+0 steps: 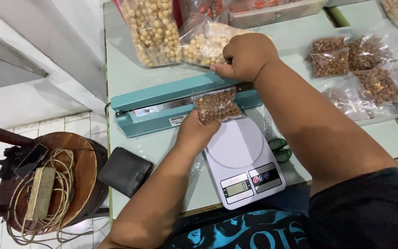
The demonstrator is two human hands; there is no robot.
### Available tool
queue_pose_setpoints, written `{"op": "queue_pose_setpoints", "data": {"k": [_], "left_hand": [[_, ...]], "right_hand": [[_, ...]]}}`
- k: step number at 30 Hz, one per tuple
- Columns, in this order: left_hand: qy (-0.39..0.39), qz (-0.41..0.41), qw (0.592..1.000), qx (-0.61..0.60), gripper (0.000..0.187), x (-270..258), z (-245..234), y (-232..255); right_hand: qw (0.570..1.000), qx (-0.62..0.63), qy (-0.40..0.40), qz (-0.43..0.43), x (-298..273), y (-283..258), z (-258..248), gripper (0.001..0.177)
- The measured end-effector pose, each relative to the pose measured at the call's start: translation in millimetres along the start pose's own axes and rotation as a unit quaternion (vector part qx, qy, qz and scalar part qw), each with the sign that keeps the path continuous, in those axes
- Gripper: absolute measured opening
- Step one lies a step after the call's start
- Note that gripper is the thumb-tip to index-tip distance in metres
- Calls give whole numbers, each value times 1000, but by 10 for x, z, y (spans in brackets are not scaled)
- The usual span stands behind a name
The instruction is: Weighing small bags of nuts on a digital scale and sealing them using a manual heat sealer.
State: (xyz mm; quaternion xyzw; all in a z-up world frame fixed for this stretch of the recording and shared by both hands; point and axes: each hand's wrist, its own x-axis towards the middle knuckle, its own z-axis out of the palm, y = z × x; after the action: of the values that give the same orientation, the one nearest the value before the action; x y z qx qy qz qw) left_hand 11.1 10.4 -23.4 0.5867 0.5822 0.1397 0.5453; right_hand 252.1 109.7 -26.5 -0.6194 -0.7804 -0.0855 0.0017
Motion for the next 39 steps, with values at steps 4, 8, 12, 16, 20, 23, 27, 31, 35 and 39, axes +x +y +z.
{"op": "queue_pose_setpoints", "data": {"k": [4, 8, 12, 16, 20, 23, 27, 31, 35, 39], "left_hand": [[-4, -13, 999, -39, 38, 19, 2, -29], [-6, 1, 1000, -2, 34, 51, 10, -67], [-4, -12, 1000, 7, 36, 58, 8, -77], [2, -4, 1000, 6, 38, 98, 15, -108], [11, -18, 1000, -14, 37, 88, 34, -106], [19, -20, 999, -25, 40, 91, 39, -104], [31, -27, 999, -36, 45, 68, 46, -64], [40, -21, 999, -19, 45, 120, 51, -91], [28, -28, 999, -30, 44, 66, 55, -81], [28, -22, 999, -29, 43, 52, 31, -45]], "right_hand": [[1000, 18, 5, -1, -18, 14, 24, 69], [1000, 16, 4, 4, -52, 2, 37, 66], [1000, 17, 10, 2, -78, -10, 23, 68], [1000, 15, 1, 1, -79, -20, 12, 68], [999, 18, 35, -11, -93, 6, 77, 68], [1000, -20, 11, -20, -119, -40, 16, 71], [997, -75, 1, -30, -152, -79, -4, 73], [996, -73, 39, -28, -160, -64, 50, 83], [998, -62, 31, -10, -207, -111, 57, 73], [998, -58, 5, 19, -195, -163, -20, 74]]}}
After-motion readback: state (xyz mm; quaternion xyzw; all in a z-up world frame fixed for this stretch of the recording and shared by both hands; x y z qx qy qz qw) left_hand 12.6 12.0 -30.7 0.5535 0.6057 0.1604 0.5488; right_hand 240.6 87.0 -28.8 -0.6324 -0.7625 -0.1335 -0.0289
